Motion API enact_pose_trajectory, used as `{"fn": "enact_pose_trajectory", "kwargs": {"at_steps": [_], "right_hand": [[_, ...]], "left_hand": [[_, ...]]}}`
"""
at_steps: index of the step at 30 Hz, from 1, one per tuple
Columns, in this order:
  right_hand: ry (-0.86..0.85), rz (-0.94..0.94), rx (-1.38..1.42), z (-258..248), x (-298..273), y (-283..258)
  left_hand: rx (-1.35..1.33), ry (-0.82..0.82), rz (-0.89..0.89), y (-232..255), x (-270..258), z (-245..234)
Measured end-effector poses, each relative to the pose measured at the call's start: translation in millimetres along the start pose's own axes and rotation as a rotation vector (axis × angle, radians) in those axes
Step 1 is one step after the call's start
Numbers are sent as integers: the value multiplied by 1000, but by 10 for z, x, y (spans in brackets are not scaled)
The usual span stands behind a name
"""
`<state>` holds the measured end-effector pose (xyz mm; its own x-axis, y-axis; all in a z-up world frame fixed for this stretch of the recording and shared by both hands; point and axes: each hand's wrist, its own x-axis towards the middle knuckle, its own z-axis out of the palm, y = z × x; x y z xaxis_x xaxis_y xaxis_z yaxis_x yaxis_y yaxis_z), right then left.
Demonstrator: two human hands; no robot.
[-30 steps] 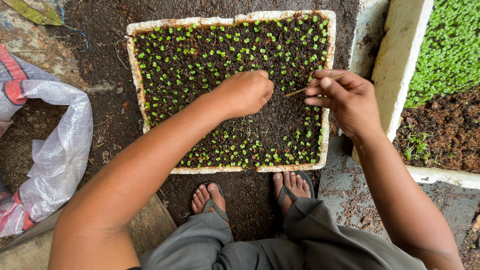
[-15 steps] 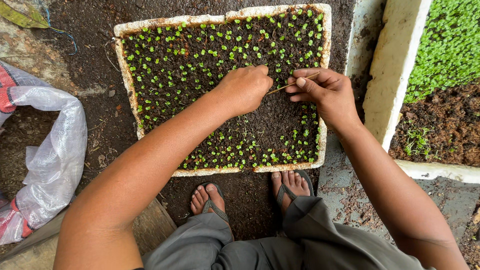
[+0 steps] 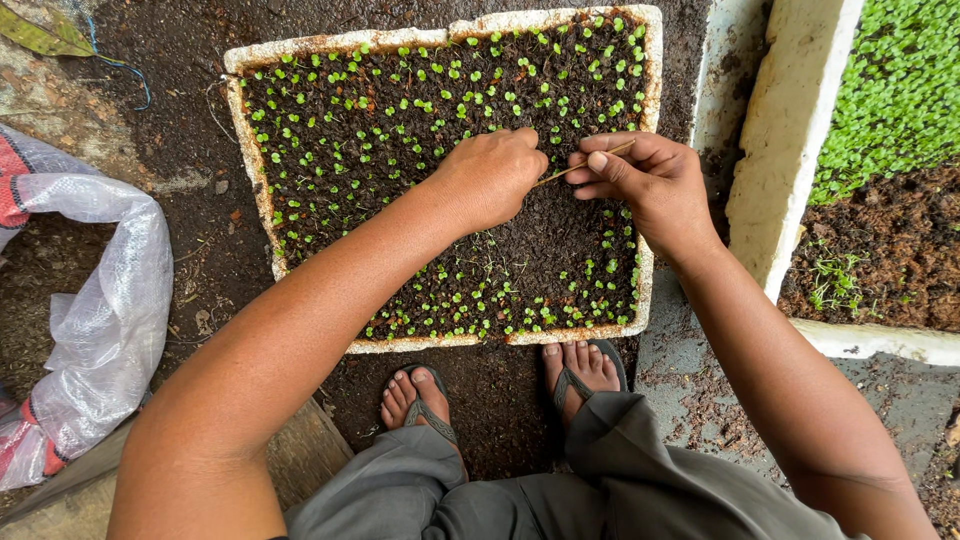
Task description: The person uses a thin wooden stick to separate and lift small green seedlings from a soil tray, then places them into new positions in the soil within the same tray.
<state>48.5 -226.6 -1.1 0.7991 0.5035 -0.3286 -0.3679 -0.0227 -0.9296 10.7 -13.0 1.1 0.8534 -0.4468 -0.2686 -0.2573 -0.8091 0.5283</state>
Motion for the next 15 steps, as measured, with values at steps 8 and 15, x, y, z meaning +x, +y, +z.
{"fn": "enact_pose_trajectory", "kwargs": {"at_steps": [8, 15], "right_hand": [[-22, 11, 3, -14, 7, 52], [-34, 2, -16, -14, 16, 81]], "left_hand": [[-8, 3, -2, 0, 2, 2], [-6, 10, 1, -8, 3, 27]]}}
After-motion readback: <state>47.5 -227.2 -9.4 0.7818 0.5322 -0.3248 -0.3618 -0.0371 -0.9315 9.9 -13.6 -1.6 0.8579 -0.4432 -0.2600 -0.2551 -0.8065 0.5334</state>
